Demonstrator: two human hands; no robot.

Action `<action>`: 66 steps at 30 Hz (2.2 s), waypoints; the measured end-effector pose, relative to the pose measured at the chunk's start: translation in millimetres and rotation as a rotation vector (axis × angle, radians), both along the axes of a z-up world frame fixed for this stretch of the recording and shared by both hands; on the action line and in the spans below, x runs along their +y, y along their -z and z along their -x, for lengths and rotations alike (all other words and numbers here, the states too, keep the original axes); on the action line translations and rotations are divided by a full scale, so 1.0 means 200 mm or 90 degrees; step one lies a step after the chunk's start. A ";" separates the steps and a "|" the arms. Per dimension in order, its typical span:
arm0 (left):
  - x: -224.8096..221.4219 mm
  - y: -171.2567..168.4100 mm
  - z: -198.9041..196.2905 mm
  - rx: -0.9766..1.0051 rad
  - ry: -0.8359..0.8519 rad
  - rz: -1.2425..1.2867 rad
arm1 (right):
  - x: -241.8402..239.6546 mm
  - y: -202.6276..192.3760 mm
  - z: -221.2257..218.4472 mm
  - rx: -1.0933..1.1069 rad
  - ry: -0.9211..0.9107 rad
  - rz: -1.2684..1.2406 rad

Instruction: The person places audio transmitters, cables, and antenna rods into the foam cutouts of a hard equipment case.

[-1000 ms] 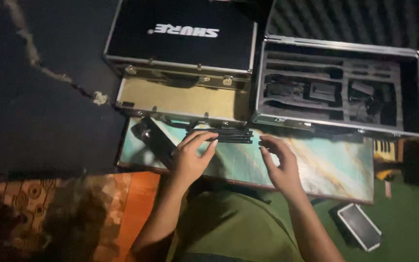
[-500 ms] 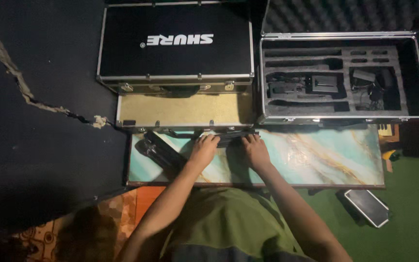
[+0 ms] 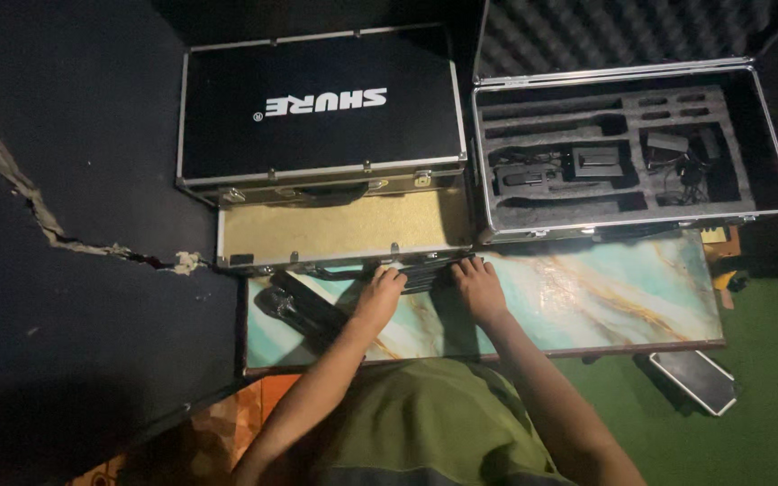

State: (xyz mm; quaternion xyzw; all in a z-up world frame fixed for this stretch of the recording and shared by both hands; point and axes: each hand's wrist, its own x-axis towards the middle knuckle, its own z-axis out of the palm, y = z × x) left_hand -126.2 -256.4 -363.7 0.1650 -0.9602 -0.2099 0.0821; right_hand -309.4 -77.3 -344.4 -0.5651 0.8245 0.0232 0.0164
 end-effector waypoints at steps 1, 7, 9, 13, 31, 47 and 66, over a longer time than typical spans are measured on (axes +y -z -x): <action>-0.01 0.00 0.00 -0.001 0.000 -0.013 | 0.00 0.00 0.01 0.003 -0.008 0.009; -0.03 -0.17 -0.01 0.092 0.022 -0.070 | 0.03 -0.15 0.02 -0.027 -0.007 0.011; -0.03 -0.34 -0.04 0.088 0.005 -0.156 | 0.05 -0.26 0.04 -0.024 -0.018 0.121; -0.05 -0.78 -0.09 0.095 0.000 -0.230 | 0.10 -0.56 0.07 -0.173 0.049 0.239; -0.10 -1.58 -0.25 0.217 -0.036 -0.412 | 0.45 -1.22 -0.02 -0.806 0.336 0.633; -0.03 -1.33 -0.12 0.240 -0.059 -0.724 | 0.64 -1.23 -0.12 -0.920 0.452 0.869; 0.21 -1.34 0.17 0.250 -0.106 -0.748 | 0.80 -1.16 0.26 -0.921 0.441 0.826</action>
